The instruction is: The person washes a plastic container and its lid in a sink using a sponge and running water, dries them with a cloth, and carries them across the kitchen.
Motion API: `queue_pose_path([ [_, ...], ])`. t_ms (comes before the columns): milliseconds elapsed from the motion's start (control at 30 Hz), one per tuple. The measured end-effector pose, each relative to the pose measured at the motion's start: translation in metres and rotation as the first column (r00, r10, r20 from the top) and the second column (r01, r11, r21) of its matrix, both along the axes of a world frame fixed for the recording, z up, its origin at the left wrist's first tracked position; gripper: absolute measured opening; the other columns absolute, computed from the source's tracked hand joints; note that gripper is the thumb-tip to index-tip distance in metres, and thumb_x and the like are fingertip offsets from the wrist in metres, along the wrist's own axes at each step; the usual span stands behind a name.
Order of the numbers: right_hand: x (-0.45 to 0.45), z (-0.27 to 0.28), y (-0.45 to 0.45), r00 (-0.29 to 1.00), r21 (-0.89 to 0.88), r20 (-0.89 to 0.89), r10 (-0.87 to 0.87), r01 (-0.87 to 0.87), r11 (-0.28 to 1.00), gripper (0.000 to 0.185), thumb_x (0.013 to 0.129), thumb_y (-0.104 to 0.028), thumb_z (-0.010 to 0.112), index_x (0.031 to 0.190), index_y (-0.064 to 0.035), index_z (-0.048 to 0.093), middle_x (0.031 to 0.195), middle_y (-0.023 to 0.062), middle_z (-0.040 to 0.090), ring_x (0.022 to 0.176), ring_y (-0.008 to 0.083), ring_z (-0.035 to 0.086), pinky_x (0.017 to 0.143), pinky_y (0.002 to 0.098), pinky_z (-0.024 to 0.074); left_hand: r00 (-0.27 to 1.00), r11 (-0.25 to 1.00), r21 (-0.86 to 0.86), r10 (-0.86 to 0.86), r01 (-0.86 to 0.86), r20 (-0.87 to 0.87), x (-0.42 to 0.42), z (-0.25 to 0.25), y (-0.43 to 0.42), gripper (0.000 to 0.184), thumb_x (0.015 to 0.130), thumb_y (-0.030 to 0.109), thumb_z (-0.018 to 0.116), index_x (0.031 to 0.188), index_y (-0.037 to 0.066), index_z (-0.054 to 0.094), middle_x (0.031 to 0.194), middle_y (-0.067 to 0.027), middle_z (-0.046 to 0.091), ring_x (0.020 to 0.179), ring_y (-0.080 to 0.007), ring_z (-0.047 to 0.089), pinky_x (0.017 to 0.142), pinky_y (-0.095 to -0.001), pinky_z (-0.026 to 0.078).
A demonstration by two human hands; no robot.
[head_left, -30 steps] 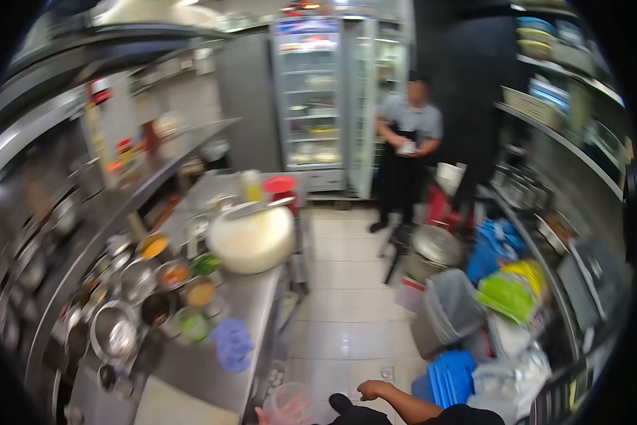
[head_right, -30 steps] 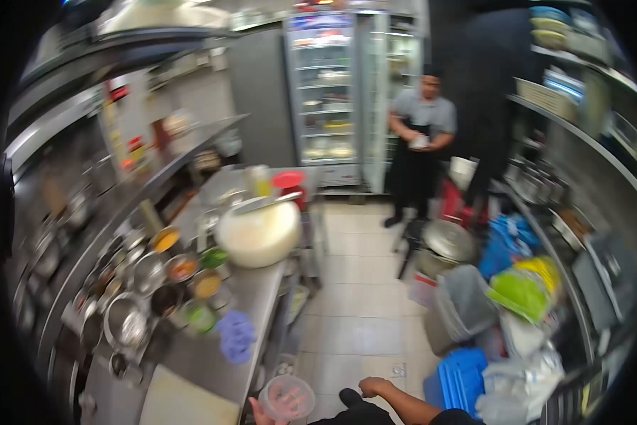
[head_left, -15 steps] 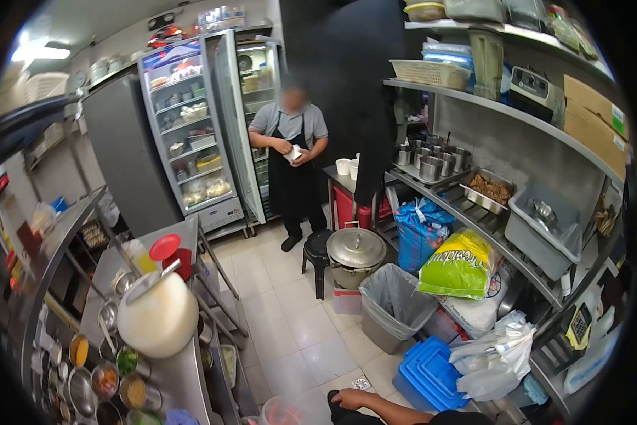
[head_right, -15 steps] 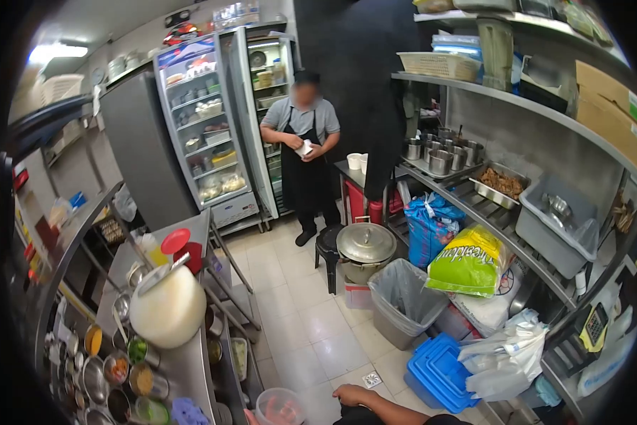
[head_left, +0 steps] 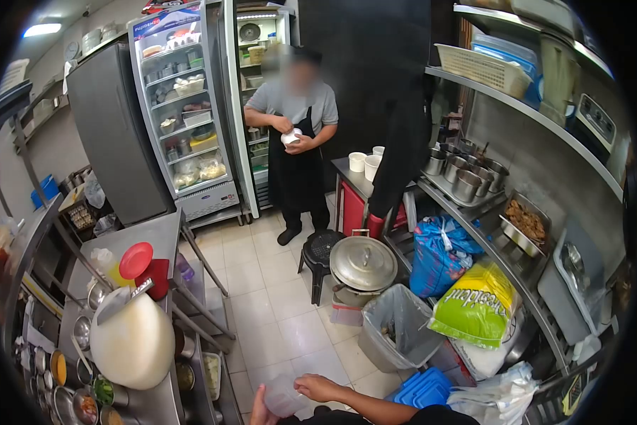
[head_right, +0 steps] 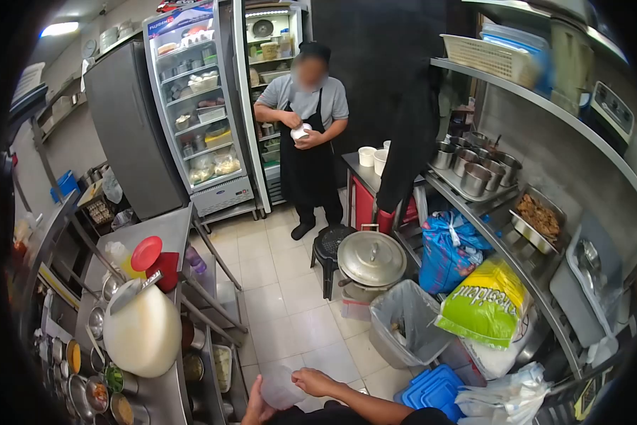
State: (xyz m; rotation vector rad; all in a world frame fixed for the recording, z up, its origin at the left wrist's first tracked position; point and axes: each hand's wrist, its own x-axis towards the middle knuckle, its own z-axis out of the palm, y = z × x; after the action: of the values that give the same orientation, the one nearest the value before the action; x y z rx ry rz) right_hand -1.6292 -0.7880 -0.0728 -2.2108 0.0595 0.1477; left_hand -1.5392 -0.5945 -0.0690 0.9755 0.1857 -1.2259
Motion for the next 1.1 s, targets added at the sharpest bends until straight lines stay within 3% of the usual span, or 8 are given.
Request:
queue_pose_path([
  [67,0.021,0.011,-0.013,0.999,0.007,0.03,-0.04,0.04,0.999,0.019,0.087,-0.014,0.053,0.103,-0.0056,0.059,0.094,0.0167,0.059,0.093,0.0345,0.057,0.081,0.042,0.0456,0.984,0.992,0.053,-0.122,0.116,0.129,0.027,-0.015,-0.015,0.078,0.082,0.073,0.035,0.134,0.016,0.04,0.132,-0.0174,0.045,0.118,-0.041,0.045,0.083,-0.0634,0.041],
  [133,0.039,0.015,-0.028,0.993,0.005,0.051,-0.107,0.107,0.994,0.016,0.087,-0.011,0.053,0.101,-0.0054,0.059,0.094,0.0162,0.059,0.092,0.0343,0.057,0.08,0.0419,0.0458,0.996,0.999,0.029,-0.019,0.017,0.089,0.054,-0.031,-0.038,0.066,0.091,0.059,0.032,0.133,0.009,0.042,0.124,-0.0101,0.055,0.112,-0.0311,0.053,0.091,-0.0478,0.047],
  [233,0.081,0.004,-0.053,0.961,0.103,0.161,-0.224,0.209,0.973,0.017,0.087,-0.007,0.051,0.102,-0.0044,0.058,0.093,0.015,0.058,0.092,0.0335,0.057,0.08,0.0412,0.0458,0.983,0.982,0.075,-0.178,0.175,0.042,0.118,-0.031,-0.071,0.071,0.086,0.068,0.03,0.13,0.015,0.045,0.125,-0.0139,0.052,0.109,-0.0374,0.051,0.076,-0.0589,0.044],
  [367,0.144,-0.001,-0.095,0.949,0.13,0.101,-0.297,0.284,0.95,0.02,0.082,0.002,0.044,0.099,-0.0015,0.054,0.094,0.014,0.057,0.092,0.0327,0.057,0.08,0.0394,0.0458,0.986,0.99,-0.008,-0.143,0.142,-0.088,0.214,-0.071,-0.138,0.073,0.084,0.07,0.03,0.127,0.014,0.047,0.119,-0.0149,0.055,0.1,-0.0372,0.054,0.07,-0.0544,0.046],
  [633,0.263,0.032,-0.197,0.945,-0.039,-0.04,-0.326,0.324,0.945,0.02,0.086,-0.014,0.055,0.103,-0.0047,0.054,0.095,0.0151,0.056,0.088,0.0341,0.057,0.078,0.041,0.0454,0.973,0.978,-0.011,-0.205,0.207,0.104,0.395,-0.016,-0.276,0.063,0.088,0.063,0.037,0.121,0.011,0.05,0.112,-0.0097,0.058,0.101,-0.0297,0.055,0.074,-0.0531,0.046],
  [733,0.299,0.024,-0.226,0.839,-0.067,0.008,-0.543,0.543,0.837,0.021,0.079,-0.009,0.055,0.099,-0.0053,0.055,0.088,0.0164,0.058,0.085,0.0339,0.058,0.075,0.0413,0.046,0.968,0.97,0.114,-0.227,0.215,0.109,0.439,-0.002,-0.311,0.054,0.091,0.052,0.043,0.125,0.01,0.044,0.117,-0.0091,0.052,0.104,-0.0291,0.054,0.082,-0.0524,0.046],
  [900,0.361,0.014,-0.264,0.849,-0.037,-0.112,-0.517,0.516,0.856,0.021,0.077,-0.005,0.052,0.097,-0.0038,0.057,0.096,0.0186,0.06,0.092,0.037,0.058,0.082,0.0428,0.0459,0.963,0.97,0.066,-0.242,0.235,0.115,0.479,-0.021,-0.344,0.052,0.091,0.049,0.047,0.125,0.009,0.044,0.114,-0.0096,0.054,0.102,-0.0282,0.056,0.086,-0.0514,0.046],
  [1100,0.467,0.004,-0.351,0.972,0.045,-0.222,-0.073,0.085,0.995,0.028,0.083,-0.011,0.058,0.11,-0.0052,0.06,0.103,0.0196,0.06,0.102,0.0364,0.056,0.086,0.0425,0.0451,0.942,0.924,0.184,-0.325,0.336,-0.086,0.524,-0.062,-0.371,0.051,0.091,0.049,0.046,0.122,0.009,0.049,0.113,-0.0104,0.057,0.102,-0.0277,0.057,0.087,-0.0511,0.046],
])
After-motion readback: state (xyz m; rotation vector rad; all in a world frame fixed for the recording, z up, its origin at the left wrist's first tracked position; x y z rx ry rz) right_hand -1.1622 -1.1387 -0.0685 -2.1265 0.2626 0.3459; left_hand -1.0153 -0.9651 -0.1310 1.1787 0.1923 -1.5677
